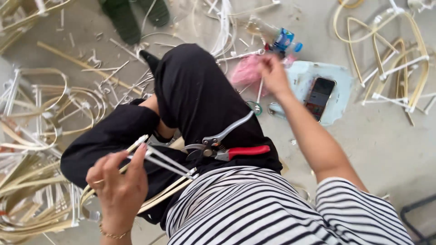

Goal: Weaving thin bamboo strips and securing them with tape and ties to assemble frames for furniture or household items.

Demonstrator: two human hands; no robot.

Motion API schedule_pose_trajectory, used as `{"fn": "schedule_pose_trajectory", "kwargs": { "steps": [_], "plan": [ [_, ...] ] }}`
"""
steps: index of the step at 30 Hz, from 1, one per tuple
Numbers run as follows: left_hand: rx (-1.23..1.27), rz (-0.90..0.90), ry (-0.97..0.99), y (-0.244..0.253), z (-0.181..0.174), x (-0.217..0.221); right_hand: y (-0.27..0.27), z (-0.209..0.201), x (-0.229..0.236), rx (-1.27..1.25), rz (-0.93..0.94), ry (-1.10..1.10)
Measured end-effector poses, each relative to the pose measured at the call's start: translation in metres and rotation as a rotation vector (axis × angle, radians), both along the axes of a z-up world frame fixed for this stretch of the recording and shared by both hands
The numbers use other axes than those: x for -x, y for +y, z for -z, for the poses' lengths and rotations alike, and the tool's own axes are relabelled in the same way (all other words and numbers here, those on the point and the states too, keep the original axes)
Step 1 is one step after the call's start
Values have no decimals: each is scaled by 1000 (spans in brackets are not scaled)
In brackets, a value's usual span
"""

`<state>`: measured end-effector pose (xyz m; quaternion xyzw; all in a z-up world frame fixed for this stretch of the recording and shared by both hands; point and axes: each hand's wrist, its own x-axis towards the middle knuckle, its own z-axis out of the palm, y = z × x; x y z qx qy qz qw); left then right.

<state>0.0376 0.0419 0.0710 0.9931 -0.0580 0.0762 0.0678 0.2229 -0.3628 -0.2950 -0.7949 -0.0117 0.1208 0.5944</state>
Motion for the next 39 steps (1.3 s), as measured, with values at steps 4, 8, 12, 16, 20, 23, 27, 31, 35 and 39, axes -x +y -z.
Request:
{"fn": "schedule_pose_trajectory", "kwargs": {
  "steps": [4,8,12,16,20,23,27,31,35,39],
  "plan": [
    [35,20,86,17,15,4,-12,90,95,527,-337,339],
    [69,-109,229,45,48,36,4,99,152,837,-559,317],
    [18,-207,271,52,56,40,14,152,189,1122,-529,-25],
    [-37,-199,247,59,44,29,21,142,171,1158,-590,-14],
    [-56,-199,187,73,33,25,17,99,151,967,-568,-86],
    [-76,-216,177,84,17,22,12,123,149,986,-524,-104],
    [-112,-259,143,95,9,29,12,110,130,1006,-625,121],
    [-198,-262,70,49,-2,-8,-4,19,87,779,-535,103],
    [29,10,-156,20,12,-26,3,-99,40,532,-295,173],
    [117,24,-155,-9,13,-35,47,-270,23,400,-324,-114]
  ]
}}
